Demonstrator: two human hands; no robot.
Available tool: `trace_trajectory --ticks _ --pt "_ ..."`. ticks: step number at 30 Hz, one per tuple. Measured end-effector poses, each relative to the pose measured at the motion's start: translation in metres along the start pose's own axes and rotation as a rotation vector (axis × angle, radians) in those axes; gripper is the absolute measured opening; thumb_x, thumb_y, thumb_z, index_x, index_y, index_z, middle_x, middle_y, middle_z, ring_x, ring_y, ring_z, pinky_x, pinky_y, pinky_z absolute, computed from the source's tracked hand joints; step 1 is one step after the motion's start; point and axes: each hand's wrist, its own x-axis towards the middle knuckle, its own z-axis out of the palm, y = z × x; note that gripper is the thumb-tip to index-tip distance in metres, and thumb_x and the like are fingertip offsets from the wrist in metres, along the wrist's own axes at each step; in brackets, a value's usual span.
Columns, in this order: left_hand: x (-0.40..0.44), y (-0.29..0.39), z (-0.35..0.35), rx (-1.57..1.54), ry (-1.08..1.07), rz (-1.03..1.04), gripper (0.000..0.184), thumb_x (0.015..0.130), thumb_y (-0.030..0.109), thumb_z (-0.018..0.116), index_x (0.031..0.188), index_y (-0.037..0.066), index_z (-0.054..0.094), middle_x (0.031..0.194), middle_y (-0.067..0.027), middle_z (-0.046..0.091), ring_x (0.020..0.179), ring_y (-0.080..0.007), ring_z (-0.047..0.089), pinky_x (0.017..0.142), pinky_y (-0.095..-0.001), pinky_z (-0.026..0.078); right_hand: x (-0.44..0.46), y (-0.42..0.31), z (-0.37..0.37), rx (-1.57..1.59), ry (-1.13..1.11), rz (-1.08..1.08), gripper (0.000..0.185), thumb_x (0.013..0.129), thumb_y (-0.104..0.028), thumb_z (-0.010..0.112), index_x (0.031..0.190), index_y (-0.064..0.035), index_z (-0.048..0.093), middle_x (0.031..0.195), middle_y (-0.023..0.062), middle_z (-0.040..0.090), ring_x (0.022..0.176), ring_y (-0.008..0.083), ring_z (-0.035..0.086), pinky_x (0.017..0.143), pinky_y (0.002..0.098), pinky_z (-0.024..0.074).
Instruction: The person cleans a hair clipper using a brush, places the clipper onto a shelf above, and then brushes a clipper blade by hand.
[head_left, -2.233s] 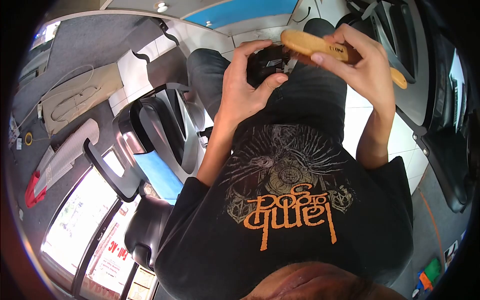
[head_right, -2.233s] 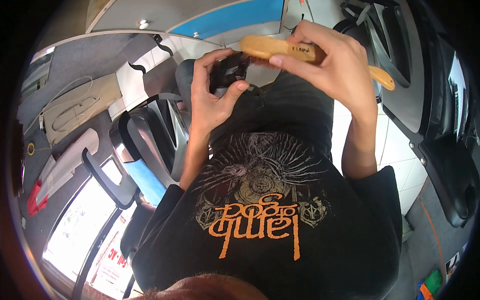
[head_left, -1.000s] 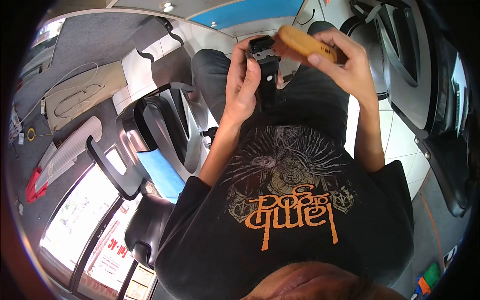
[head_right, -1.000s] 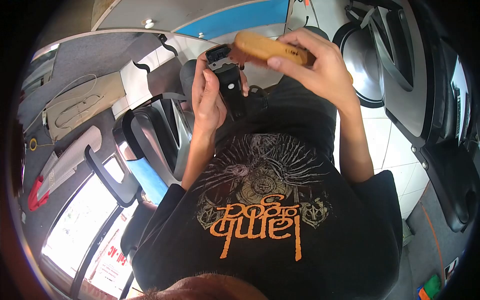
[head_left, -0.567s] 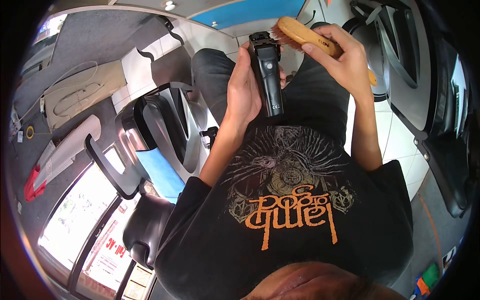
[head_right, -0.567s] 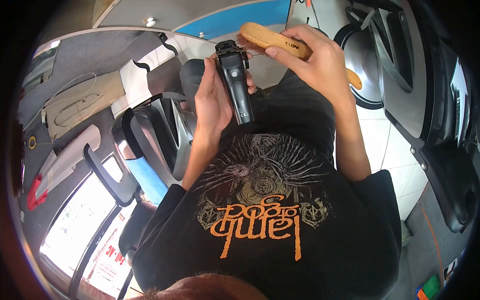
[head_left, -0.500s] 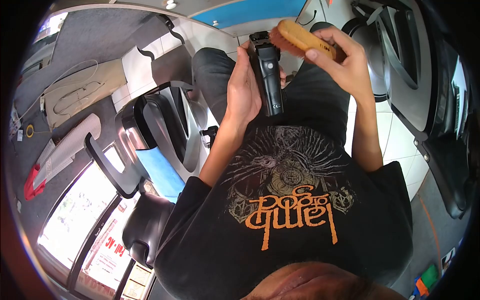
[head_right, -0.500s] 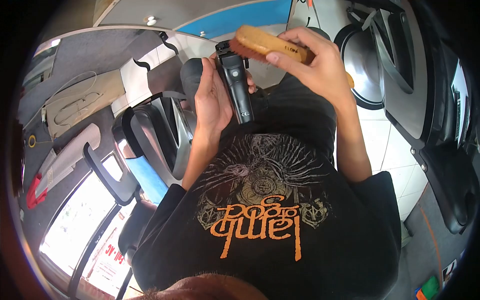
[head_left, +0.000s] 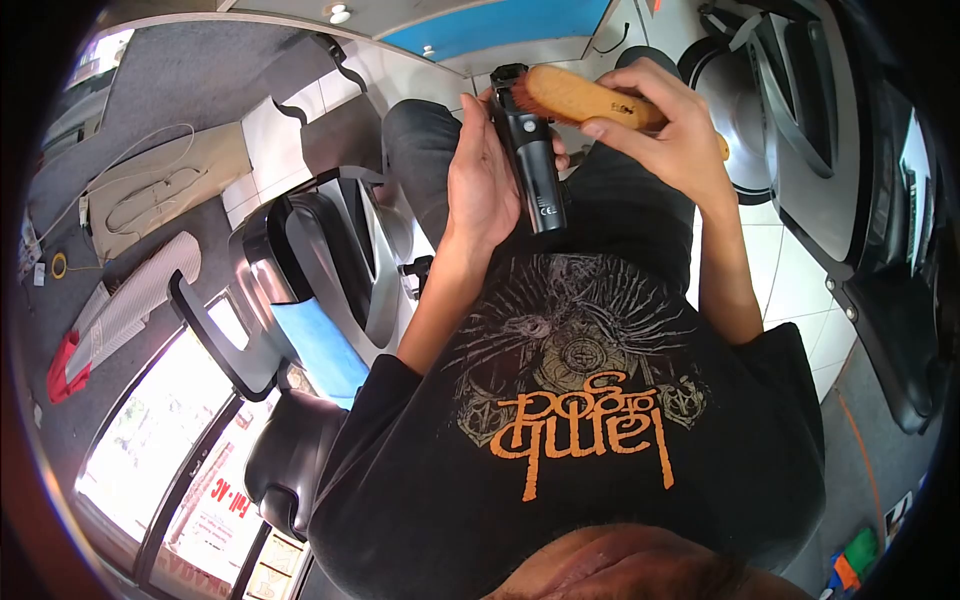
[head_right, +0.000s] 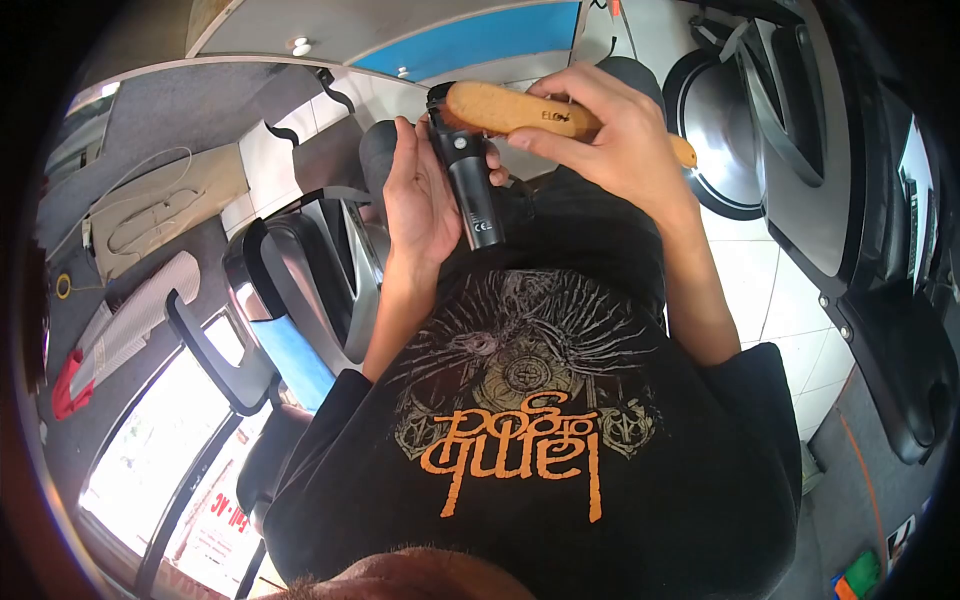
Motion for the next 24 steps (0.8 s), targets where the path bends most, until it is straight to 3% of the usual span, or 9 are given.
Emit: trace_trajectory --ticks 5,9,12,15,16,18,21,22,24 --pt "0.000 0.000 0.003 0.041 0.042 0.006 0.065 0.115 0.062 0.032 0.145 0.005 0.039 0.129 -0.0180 0.061 0.097 -0.0291 0.068 0.083 -0.0465 0.059 0.002 0.013 0.002 -0.209 0.097 0.072 0.043 0.084 -0.038 0.093 0.106 -0.0040 0.077 0.100 0.0067 0.078 0.086 0.0263 0.075 0.074 0.0359 0.0582" --pt "-0.001 0.000 0.008 0.014 0.122 0.022 0.068 0.113 0.067 0.030 0.141 0.006 0.045 0.116 -0.0140 0.068 0.090 -0.0246 0.073 0.080 -0.0403 0.064 0.001 0.011 0.006 0.106 0.122 0.031 0.041 0.083 -0.038 0.093 0.104 -0.0053 0.077 0.093 0.0053 0.078 0.080 0.0273 0.075 0.071 0.0364 0.0579" --pt "0.000 0.001 0.002 0.029 0.063 -0.017 0.070 0.113 0.068 0.031 0.140 0.005 0.046 0.123 -0.0148 0.067 0.094 -0.0249 0.073 0.082 -0.0408 0.064 0.001 0.003 0.008 -0.031 0.007 -0.010 0.040 0.085 -0.039 0.091 0.105 -0.0069 0.078 0.090 0.0055 0.077 0.078 0.0275 0.075 0.071 0.0367 0.0579" --pt "-0.001 0.000 0.002 0.010 0.050 -0.011 0.067 0.115 0.062 0.034 0.142 0.001 0.044 0.130 -0.0175 0.061 0.095 -0.0274 0.066 0.081 -0.0447 0.058 0.003 0.019 0.010 -0.248 0.059 0.080 0.040 0.086 -0.041 0.090 0.108 -0.0088 0.078 0.089 0.0059 0.076 0.079 0.0279 0.075 0.073 0.0364 0.0579" --pt "0.000 0.001 0.003 -0.047 0.042 -0.001 0.068 0.114 0.062 0.036 0.141 0.000 0.046 0.129 -0.0175 0.061 0.092 -0.0259 0.064 0.079 -0.0424 0.057 0.002 0.018 0.008 -0.310 0.073 0.104 0.040 0.090 -0.038 0.088 0.112 -0.0064 0.078 0.090 0.0075 0.077 0.078 0.0221 0.074 0.073 0.0338 0.0567" --pt "0.001 0.002 0.006 -0.163 0.031 0.017 0.069 0.113 0.062 0.040 0.138 -0.002 0.051 0.127 -0.0173 0.062 0.085 -0.0228 0.061 0.075 -0.0377 0.055 0.002 0.020 0.004 0.001 0.055 0.229 0.040 0.093 -0.036 0.086 0.113 -0.0033 0.077 0.091 0.0087 0.078 0.079 0.0175 0.072 0.072 0.0317 0.0553" --pt "0.005 0.004 -0.011 -0.584 -0.091 -0.146 0.068 0.112 0.063 0.045 0.136 0.000 0.056 0.116 -0.0160 0.069 0.071 -0.0178 0.057 0.057 -0.0301 0.050 -0.002 0.016 0.007 0.229 0.052 0.309 0.039 0.096 -0.033 0.084 0.114 0.0009 0.076 0.092 0.0106 0.079 0.081 0.0124 0.069 0.072 0.0291 0.0536" --pt "0.007 0.005 -0.018 -0.635 -0.202 -0.169 0.065 0.110 0.061 0.052 0.129 0.000 0.061 0.114 -0.0154 0.070 0.074 -0.0162 0.056 0.053 -0.0264 0.047 -0.003 0.014 0.008 0.262 0.059 0.317 0.039 0.097 -0.032 0.084 0.114 0.0023 0.076 0.092 0.0112 0.079 0.081 0.0110 0.068 0.072 0.0283 0.0531" --pt "0.009 0.005 -0.023 -0.661 -0.194 -0.178 0.063 0.109 0.061 0.054 0.126 0.000 0.063 0.112 -0.0147 0.069 0.077 -0.0158 0.057 0.050 -0.0237 0.044 -0.005 0.011 0.006 0.210 0.038 0.309 0.040 0.097 -0.032 0.084 0.115 0.0022 0.076 0.092 0.0108 0.079 0.081 0.0116 0.068 0.073 0.0285 0.0533"
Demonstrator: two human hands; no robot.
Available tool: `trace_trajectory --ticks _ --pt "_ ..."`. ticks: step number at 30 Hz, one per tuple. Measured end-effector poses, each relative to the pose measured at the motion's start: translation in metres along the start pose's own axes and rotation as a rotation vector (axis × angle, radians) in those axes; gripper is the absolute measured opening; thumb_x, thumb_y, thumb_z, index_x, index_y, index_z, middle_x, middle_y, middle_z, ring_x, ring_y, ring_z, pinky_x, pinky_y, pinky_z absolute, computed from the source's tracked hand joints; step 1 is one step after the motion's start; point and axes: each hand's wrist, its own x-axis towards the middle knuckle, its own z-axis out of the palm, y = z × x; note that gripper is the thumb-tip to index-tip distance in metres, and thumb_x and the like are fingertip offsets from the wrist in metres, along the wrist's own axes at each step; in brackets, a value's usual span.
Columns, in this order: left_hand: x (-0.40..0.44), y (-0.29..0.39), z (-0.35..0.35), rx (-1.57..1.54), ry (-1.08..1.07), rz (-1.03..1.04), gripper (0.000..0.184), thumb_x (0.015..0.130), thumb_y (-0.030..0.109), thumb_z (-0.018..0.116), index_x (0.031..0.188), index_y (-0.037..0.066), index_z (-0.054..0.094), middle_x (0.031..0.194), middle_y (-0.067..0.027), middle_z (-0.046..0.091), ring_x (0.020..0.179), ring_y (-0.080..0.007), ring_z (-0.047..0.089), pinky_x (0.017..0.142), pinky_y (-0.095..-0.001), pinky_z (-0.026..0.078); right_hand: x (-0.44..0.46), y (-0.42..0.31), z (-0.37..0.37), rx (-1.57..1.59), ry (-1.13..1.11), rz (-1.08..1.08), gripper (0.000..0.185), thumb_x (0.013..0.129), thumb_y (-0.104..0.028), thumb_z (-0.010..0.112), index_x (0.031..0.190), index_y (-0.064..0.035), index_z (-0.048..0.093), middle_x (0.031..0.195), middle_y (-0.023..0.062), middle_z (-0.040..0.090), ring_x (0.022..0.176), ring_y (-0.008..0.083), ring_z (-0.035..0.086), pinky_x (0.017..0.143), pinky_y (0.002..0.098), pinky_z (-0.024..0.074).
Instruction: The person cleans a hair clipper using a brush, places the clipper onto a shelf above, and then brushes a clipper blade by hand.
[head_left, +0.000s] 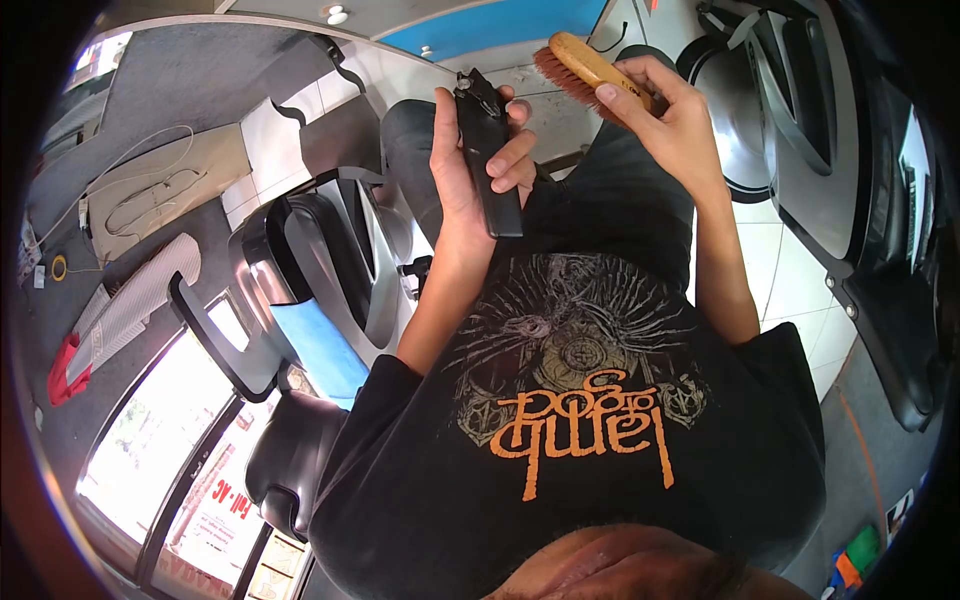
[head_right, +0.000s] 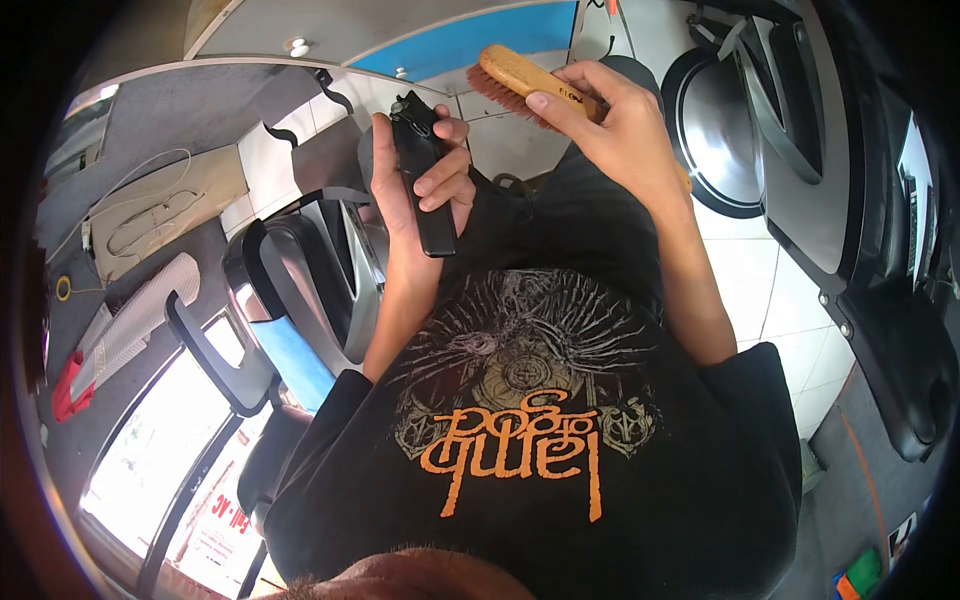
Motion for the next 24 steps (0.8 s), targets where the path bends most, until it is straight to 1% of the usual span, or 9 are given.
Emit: trace_trajectory --ticks 1,2,5,8,11,17,20,23,24 --pt "0.000 0.001 0.001 -0.012 0.004 0.002 0.063 0.109 0.060 0.055 0.125 0.001 0.064 0.111 -0.0144 0.069 0.078 -0.0156 0.057 0.049 -0.0223 0.043 0.000 0.000 0.000 -0.025 -0.009 -0.006 0.040 0.097 -0.032 0.084 0.115 0.0021 0.076 0.092 0.0106 0.079 0.081 0.0118 0.068 0.073 0.0286 0.0534" --pt "0.001 -0.001 0.003 -0.020 0.032 0.023 0.065 0.106 0.064 0.057 0.121 0.001 0.065 0.115 -0.0132 0.068 0.082 -0.0166 0.058 0.058 -0.0240 0.047 -0.001 0.001 0.001 -0.004 -0.009 0.002 0.040 0.097 -0.032 0.084 0.116 0.0021 0.076 0.092 0.0107 0.079 0.081 0.0118 0.068 0.073 0.0287 0.0535" --pt "0.003 -0.022 0.037 0.018 0.266 0.203 0.063 0.101 0.058 0.068 0.124 -0.001 0.063 0.115 -0.0126 0.057 0.083 -0.0166 0.052 0.070 -0.0277 0.046 -0.002 0.001 0.003 0.034 -0.011 0.015 0.039 0.096 -0.031 0.085 0.116 0.0020 0.076 0.093 0.0105 0.079 0.081 0.0118 0.068 0.072 0.0291 0.0534" --pt "0.003 -0.012 0.012 -0.055 -0.054 0.070 0.063 0.098 0.059 0.072 0.122 0.002 0.064 0.105 -0.0078 0.052 0.081 -0.0162 0.048 0.074 -0.0299 0.044 -0.004 -0.006 0.003 0.004 -0.006 0.004 0.038 0.096 -0.030 0.085 0.115 0.0019 0.076 0.092 0.0101 0.079 0.079 0.0116 0.067 0.071 0.0291 0.0530" --pt "0.005 -0.007 0.001 -0.119 -0.251 -0.033 0.064 0.100 0.060 0.070 0.123 0.001 0.062 0.099 -0.0052 0.048 0.078 -0.0151 0.045 0.070 -0.0291 0.042 -0.003 -0.004 0.004 -0.028 -0.003 -0.022 0.038 0.096 -0.030 0.085 0.115 0.0018 0.076 0.092 0.0096 0.078 0.079 0.0113 0.066 0.070 0.0289 0.0526" --pt "0.008 -0.004 -0.004 -0.107 -0.315 -0.056 0.077 0.102 0.065 0.065 0.135 -0.004 0.057 0.098 -0.0064 0.051 0.076 -0.0150 0.048 0.067 -0.0305 0.047 -0.004 -0.001 0.005 -0.017 -0.012 -0.020 0.038 0.096 -0.030 0.085 0.115 0.0012 0.076 0.091 0.0091 0.078 0.078 0.0113 0.065 0.069 0.0291 0.0519" --pt "0.005 -0.008 0.003 -0.037 -0.152 0.028 0.091 0.103 0.079 0.045 0.141 -0.003 0.057 0.095 -0.0051 0.056 0.073 -0.0135 0.049 0.062 -0.0278 0.046 -0.005 0.004 0.006 0.010 -0.022 0.001 0.038 0.095 -0.031 0.085 0.115 0.0008 0.076 0.091 0.0090 0.078 0.077 0.0114 0.066 0.069 0.0291 0.0518" --pt "0.002 -0.013 0.014 0.120 0.010 0.070 0.092 0.105 0.079 0.040 0.146 -0.003 0.054 0.097 -0.0062 0.061 0.072 -0.0131 0.052 0.063 -0.0276 0.047 -0.006 0.004 0.006 0.014 -0.015 -0.016 0.038 0.096 -0.031 0.085 0.115 0.0007 0.076 0.091 0.0090 0.078 0.078 0.0113 0.066 0.069 0.0289 0.0520" --pt "0.003 -0.016 0.015 0.144 0.031 0.064 0.095 0.105 0.080 0.033 0.147 -0.002 0.054 0.099 -0.0075 0.063 0.069 -0.0129 0.051 0.059 -0.0287 0.047 -0.006 0.003 0.006 0.014 -0.011 -0.023 0.037 0.096 -0.030 0.085 0.114 0.0009 0.076 0.091 0.0091 0.078 0.078 0.0113 0.067 0.069 0.0289 0.0521"
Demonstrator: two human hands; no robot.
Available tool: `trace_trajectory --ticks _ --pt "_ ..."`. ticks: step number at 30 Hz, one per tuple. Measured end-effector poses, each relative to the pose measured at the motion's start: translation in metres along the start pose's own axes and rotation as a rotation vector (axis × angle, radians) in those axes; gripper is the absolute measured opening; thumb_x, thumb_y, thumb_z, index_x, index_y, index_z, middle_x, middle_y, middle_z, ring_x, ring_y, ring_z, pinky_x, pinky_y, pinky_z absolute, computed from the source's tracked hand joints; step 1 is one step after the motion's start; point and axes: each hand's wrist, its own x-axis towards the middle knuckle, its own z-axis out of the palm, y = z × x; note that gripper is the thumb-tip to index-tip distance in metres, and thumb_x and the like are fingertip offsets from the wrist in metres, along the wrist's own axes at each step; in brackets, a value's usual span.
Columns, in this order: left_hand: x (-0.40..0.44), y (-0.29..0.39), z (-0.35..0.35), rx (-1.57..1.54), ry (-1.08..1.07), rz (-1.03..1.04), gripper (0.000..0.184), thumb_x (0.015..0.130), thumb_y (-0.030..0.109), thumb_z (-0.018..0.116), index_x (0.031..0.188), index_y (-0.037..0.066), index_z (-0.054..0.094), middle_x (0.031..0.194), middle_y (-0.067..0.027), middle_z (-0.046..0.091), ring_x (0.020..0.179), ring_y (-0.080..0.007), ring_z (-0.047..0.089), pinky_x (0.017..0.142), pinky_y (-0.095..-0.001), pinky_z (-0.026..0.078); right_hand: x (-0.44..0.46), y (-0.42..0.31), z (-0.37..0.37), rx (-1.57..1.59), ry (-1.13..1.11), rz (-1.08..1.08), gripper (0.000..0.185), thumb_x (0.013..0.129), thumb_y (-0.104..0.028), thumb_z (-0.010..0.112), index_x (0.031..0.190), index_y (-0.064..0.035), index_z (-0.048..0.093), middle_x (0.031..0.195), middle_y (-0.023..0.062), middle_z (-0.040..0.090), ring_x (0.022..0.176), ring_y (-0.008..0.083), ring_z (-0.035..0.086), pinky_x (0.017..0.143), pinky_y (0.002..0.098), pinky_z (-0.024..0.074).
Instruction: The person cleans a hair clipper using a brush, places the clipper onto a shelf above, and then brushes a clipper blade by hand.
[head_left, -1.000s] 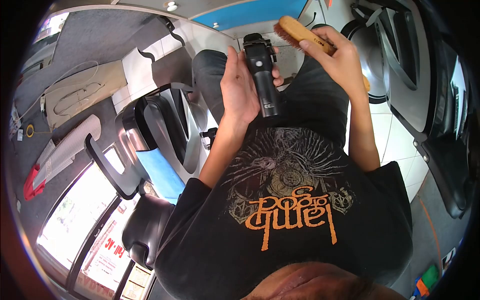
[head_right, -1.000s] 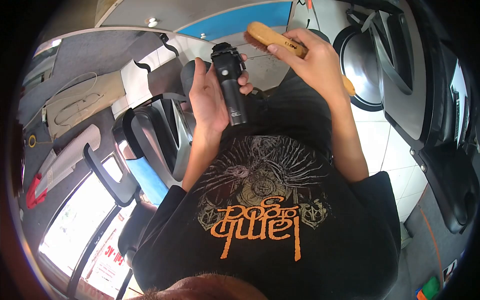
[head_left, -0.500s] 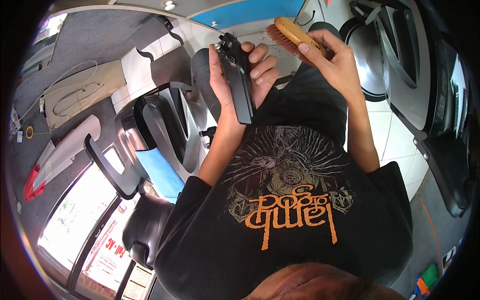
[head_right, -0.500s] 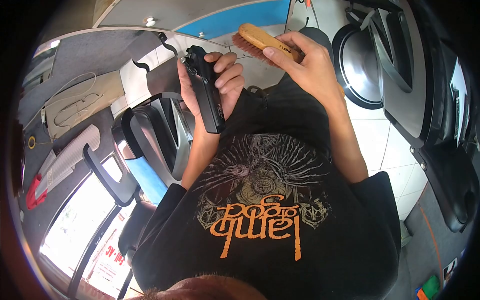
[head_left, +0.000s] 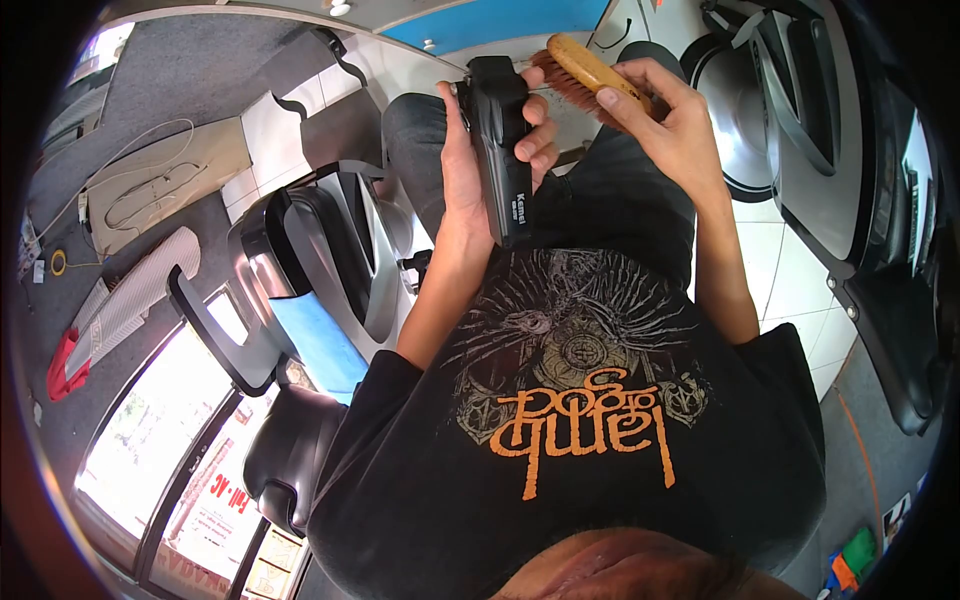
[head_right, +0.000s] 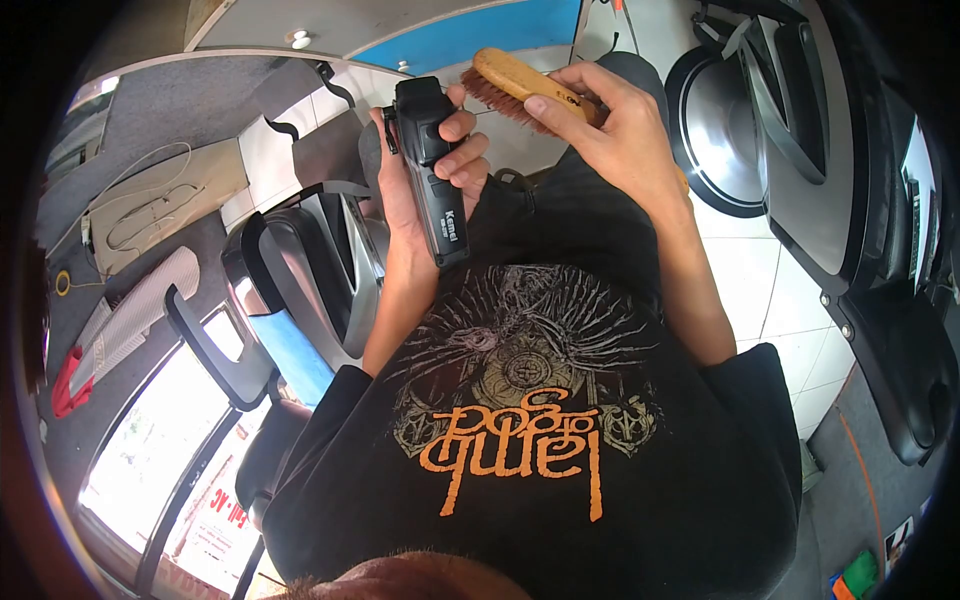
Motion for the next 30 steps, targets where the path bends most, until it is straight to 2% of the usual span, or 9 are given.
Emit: trace_trajectory --ticks 3,12,21,30 --pt "-0.002 -0.001 -0.005 0.036 -0.126 -0.044 0.097 0.106 0.081 0.028 0.148 -0.002 0.054 0.098 -0.0082 0.063 0.066 -0.0134 0.050 0.056 -0.0296 0.046 0.000 -0.004 -0.001 0.007 -0.006 0.010 0.036 0.096 -0.029 0.084 0.114 0.0014 0.076 0.091 0.0093 0.078 0.079 0.0115 0.067 0.070 0.0288 0.0525" --pt "-0.004 -0.005 0.006 0.277 -0.073 0.072 0.093 0.107 0.079 0.023 0.147 0.003 0.056 0.098 -0.0087 0.065 0.065 -0.0147 0.054 0.053 -0.0295 0.045 0.000 -0.001 -0.002 -0.023 -0.010 -0.005 0.035 0.098 -0.028 0.083 0.115 0.0018 0.076 0.092 0.0095 0.079 0.080 0.0121 0.068 0.072 0.0292 0.0533" --pt "-0.005 -0.010 0.007 0.387 -0.027 0.126 0.089 0.107 0.078 0.022 0.146 0.004 0.054 0.100 -0.0105 0.065 0.069 -0.0167 0.058 0.058 -0.0329 0.049 -0.001 0.000 -0.002 0.016 -0.017 0.040 0.037 0.098 -0.030 0.082 0.117 0.0015 0.076 0.092 0.0094 0.078 0.080 0.0120 0.067 0.072 0.0296 0.0530" --pt "-0.004 -0.013 0.007 0.500 -0.086 0.215 0.082 0.109 0.073 0.030 0.146 0.003 0.051 0.104 -0.0138 0.065 0.074 -0.0185 0.062 0.062 -0.0352 0.053 0.000 0.001 0.000 0.029 -0.024 0.055 0.037 0.098 -0.031 0.082 0.116 0.0011 0.076 0.091 0.0091 0.078 0.079 0.0118 0.066 0.071 0.0294 0.0523"
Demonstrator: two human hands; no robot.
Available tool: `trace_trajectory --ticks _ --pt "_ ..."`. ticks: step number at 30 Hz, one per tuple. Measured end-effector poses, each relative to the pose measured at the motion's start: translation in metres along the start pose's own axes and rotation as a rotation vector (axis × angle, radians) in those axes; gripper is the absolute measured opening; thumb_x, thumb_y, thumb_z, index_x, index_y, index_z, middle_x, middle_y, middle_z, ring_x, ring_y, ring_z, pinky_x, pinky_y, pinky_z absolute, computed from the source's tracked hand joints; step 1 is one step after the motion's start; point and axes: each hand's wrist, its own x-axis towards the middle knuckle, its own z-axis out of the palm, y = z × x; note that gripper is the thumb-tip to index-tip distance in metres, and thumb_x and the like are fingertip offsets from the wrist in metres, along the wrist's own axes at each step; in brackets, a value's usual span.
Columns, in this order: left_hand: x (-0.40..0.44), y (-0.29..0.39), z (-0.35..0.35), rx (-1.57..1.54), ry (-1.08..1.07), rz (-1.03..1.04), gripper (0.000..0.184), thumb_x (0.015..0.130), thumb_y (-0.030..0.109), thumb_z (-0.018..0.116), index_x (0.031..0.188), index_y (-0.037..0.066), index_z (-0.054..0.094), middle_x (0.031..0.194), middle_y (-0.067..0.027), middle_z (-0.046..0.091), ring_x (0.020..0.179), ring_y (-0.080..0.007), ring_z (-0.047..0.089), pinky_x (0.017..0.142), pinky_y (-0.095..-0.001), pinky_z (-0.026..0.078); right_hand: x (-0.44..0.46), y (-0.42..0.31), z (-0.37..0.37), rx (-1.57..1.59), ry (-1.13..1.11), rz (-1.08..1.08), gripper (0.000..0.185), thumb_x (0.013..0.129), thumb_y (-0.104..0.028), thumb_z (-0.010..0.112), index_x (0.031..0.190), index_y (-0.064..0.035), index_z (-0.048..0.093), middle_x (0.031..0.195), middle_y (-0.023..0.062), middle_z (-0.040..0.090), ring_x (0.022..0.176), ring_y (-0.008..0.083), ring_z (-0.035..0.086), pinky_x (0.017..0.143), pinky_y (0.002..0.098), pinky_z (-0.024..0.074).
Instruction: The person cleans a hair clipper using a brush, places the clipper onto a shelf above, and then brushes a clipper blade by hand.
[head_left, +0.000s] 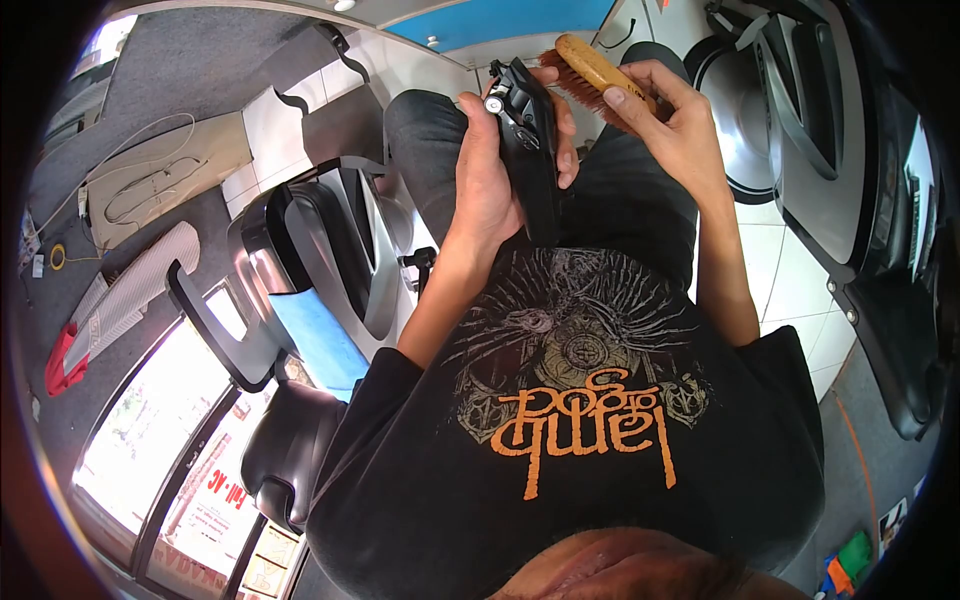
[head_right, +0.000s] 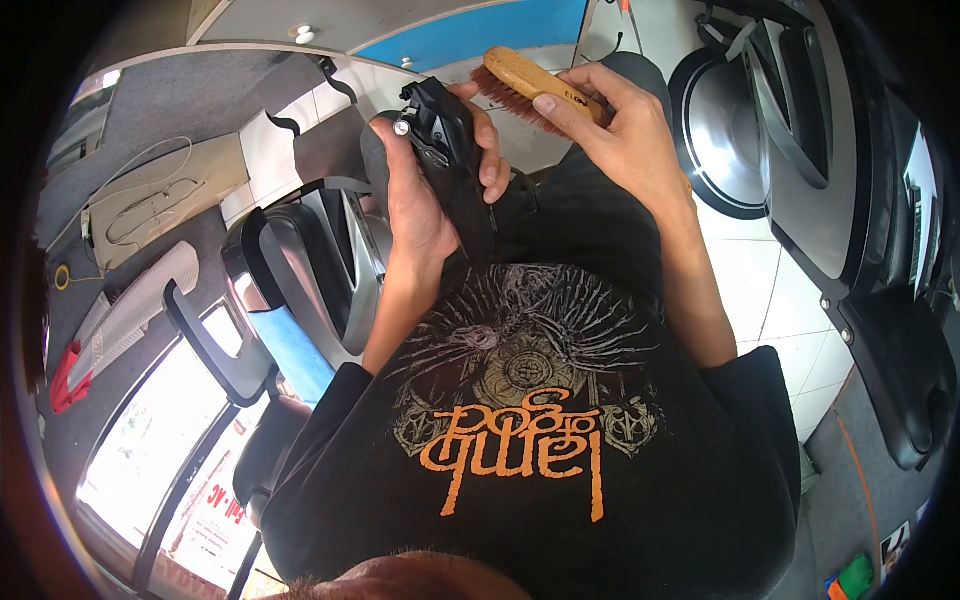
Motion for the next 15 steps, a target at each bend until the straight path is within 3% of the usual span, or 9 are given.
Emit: trace_trajectory --ticks 15 --pt "0.0007 -0.0023 -0.0011 0.037 0.045 0.010 0.078 0.109 0.072 0.036 0.147 0.005 0.047 0.105 -0.0141 0.065 0.075 -0.0200 0.063 0.064 -0.0365 0.054 -0.0004 0.0009 -0.0006 -0.007 0.000 -0.007 0.037 0.098 -0.030 0.083 0.117 0.0011 0.076 0.092 0.0102 0.079 0.079 0.0120 0.068 0.071 0.0295 0.0528"
